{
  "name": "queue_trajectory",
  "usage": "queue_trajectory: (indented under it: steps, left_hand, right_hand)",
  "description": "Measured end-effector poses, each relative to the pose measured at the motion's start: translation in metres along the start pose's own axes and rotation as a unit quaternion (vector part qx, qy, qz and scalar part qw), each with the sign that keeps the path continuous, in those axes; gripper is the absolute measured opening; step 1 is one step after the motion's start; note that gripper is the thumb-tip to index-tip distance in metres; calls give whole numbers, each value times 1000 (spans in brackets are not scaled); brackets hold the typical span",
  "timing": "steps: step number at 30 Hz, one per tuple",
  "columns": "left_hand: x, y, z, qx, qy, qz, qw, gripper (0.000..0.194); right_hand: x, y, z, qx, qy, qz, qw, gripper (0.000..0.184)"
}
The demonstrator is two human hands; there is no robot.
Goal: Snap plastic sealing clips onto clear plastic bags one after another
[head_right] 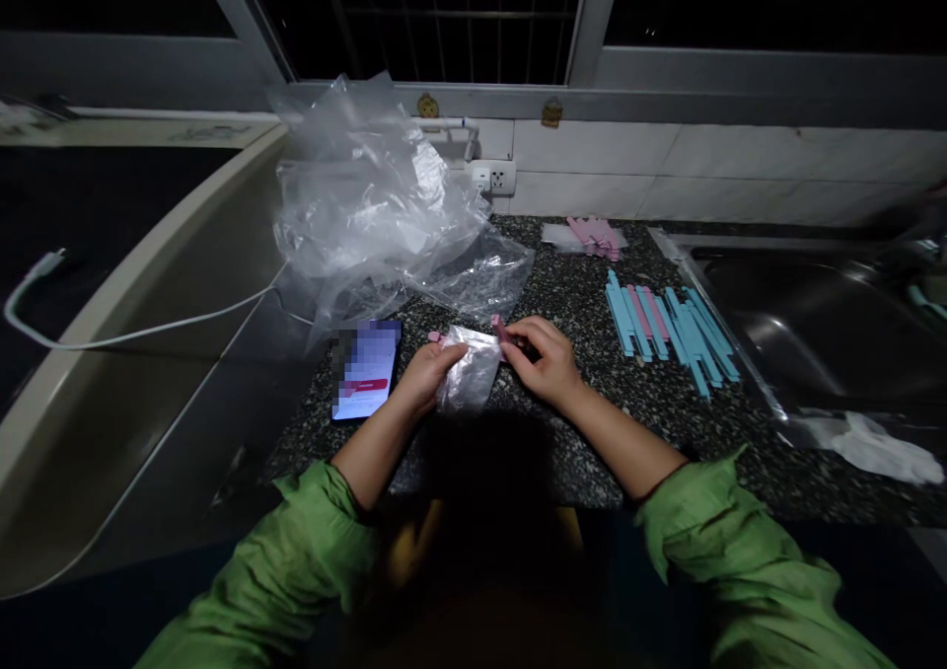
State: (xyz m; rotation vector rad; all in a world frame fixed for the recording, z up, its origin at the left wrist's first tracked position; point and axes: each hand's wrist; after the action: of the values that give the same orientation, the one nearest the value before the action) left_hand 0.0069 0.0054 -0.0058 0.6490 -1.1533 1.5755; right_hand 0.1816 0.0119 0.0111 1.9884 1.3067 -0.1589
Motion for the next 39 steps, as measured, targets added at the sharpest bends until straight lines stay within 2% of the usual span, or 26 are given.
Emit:
queue_trajectory:
  steps: [16, 21, 27, 39]
  left_hand:
    - [-2, -1, 2, -11, -12, -83, 996, 25]
    - [2, -1, 6, 16, -39, -138, 990, 28]
    - [2, 2, 5, 29, -79, -135, 987, 28]
    - [0, 0, 2, 18, -84, -155, 984, 28]
  right_hand:
    - [0, -6, 4, -20, 17, -8, 1000, 10]
    - [0, -13, 3, -25, 28, -18, 999, 11]
    - [0, -23, -2, -29, 53, -18, 998, 11]
    - [4, -26, 0, -34, 61, -14, 997, 11]
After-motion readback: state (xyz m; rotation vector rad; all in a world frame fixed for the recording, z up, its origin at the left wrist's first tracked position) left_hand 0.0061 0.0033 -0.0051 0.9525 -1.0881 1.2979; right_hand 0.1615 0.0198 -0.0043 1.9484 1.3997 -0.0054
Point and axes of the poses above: each hand's wrist, its own z-axis away from the middle knuckle, its own y-axis out of the back of the hand, x = y × z, and after that the axes turned 5 degrees about y, right-handed
